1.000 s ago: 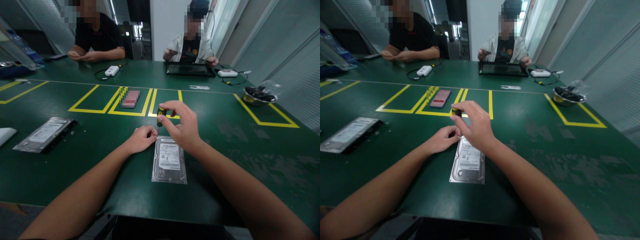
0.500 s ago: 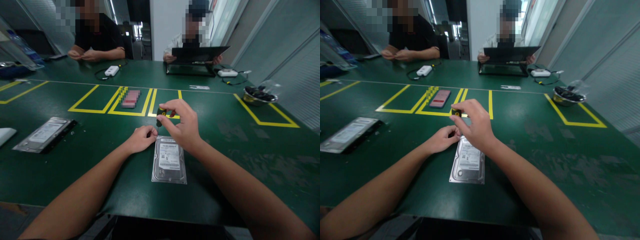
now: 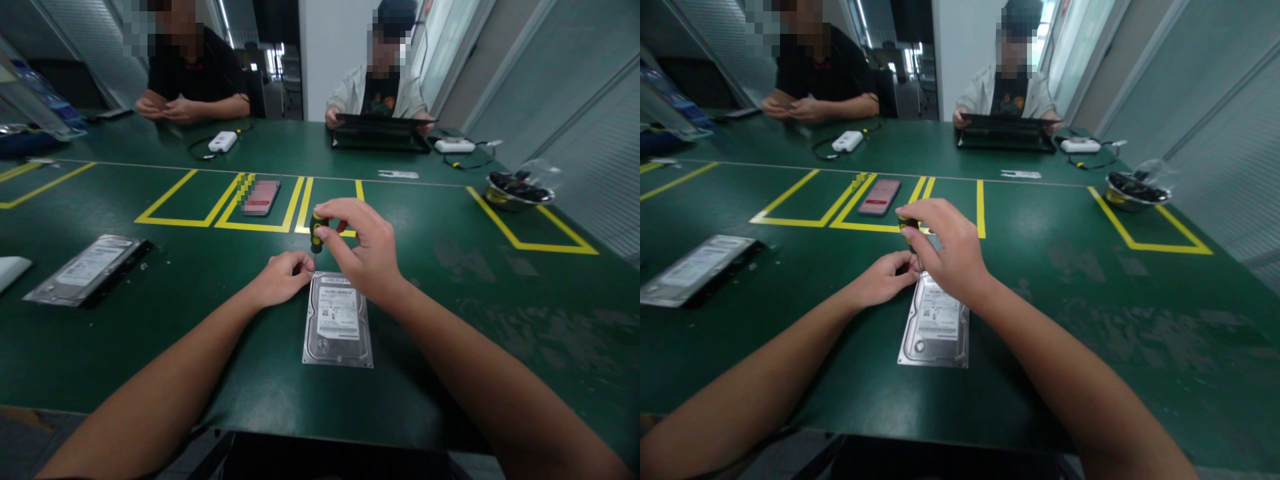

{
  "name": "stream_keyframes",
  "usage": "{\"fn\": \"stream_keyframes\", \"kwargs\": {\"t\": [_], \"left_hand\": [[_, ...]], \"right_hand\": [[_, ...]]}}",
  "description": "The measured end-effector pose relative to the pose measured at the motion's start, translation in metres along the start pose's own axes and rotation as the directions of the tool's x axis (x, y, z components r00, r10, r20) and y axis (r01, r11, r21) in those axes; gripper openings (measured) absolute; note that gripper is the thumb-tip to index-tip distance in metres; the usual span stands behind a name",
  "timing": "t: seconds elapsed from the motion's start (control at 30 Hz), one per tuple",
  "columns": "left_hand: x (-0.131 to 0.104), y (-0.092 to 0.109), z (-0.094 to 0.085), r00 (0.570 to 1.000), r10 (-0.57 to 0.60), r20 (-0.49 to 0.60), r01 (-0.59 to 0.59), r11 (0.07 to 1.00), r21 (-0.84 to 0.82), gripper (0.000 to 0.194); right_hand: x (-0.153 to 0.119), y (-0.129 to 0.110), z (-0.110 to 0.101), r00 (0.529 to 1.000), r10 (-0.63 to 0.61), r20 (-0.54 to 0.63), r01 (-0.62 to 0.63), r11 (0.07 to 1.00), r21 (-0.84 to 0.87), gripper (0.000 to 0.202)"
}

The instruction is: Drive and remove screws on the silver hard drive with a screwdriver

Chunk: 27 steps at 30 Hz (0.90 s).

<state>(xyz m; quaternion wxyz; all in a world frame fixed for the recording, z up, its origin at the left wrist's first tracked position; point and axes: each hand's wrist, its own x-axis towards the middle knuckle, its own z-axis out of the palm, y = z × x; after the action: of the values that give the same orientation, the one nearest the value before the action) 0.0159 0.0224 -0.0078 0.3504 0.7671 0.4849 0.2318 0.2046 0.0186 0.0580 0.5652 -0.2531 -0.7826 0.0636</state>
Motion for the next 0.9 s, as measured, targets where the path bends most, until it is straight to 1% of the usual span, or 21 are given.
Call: {"fn": "stream_keyframes", "kwargs": {"t": [0.13,0.33,0.4,0.5,0.57,0.77,0.9], "left_hand": [[-0.0003,0.0018,-0.0004,1.0,-0.004,-0.003,0.004,1.0,0.011,0.012],[0.0008,0.0023,-0.0003,1.0,-0.027,0.012,0.027,1.0,0.007,0.014],[0.0009,0.0028,-0.0005,1.0,-0.027,0.016,0.027,1.0,0.009,0.014],[0.0004,0.0038,-0.0008,1.0,-0.019,0.009,0.019,1.0,0.021,0.014],[0.0001,0.0042,-0.0008,1.0,-0.012,-0.001,0.012,1.0,0.027,0.013],[0.0006,0.0022,-0.0004,1.0,-0.013,-0.006,0.013,0.999,0.033,0.013],[0.0008,0.0019,-0.0004,1.0,-0.012,0.006,0.012,0.999,0.038,0.013]], "right_hand": [[0.0009,-0.001,-0.0019,1.0,0.009,-0.012,-0.009,1.0,-0.018,0.013],[0.0002,0.0004,-0.0027,0.999,-0.008,0.036,0.008,1.0,0.004,0.025],[0.0003,0.0015,-0.0023,0.999,-0.002,0.037,0.002,1.0,-0.007,0.023],[0.0008,0.0022,-0.0021,1.0,0.019,0.008,-0.019,1.0,-0.017,0.017],[0.0009,0.002,-0.0024,1.0,0.026,0.001,-0.026,1.0,-0.009,0.017],[0.0009,0.0009,-0.0025,0.999,-0.005,0.042,0.004,1.0,0.014,0.026],[0.0013,0.0027,-0.0021,1.0,0.014,-0.012,-0.014,1.0,-0.024,0.018]]}}
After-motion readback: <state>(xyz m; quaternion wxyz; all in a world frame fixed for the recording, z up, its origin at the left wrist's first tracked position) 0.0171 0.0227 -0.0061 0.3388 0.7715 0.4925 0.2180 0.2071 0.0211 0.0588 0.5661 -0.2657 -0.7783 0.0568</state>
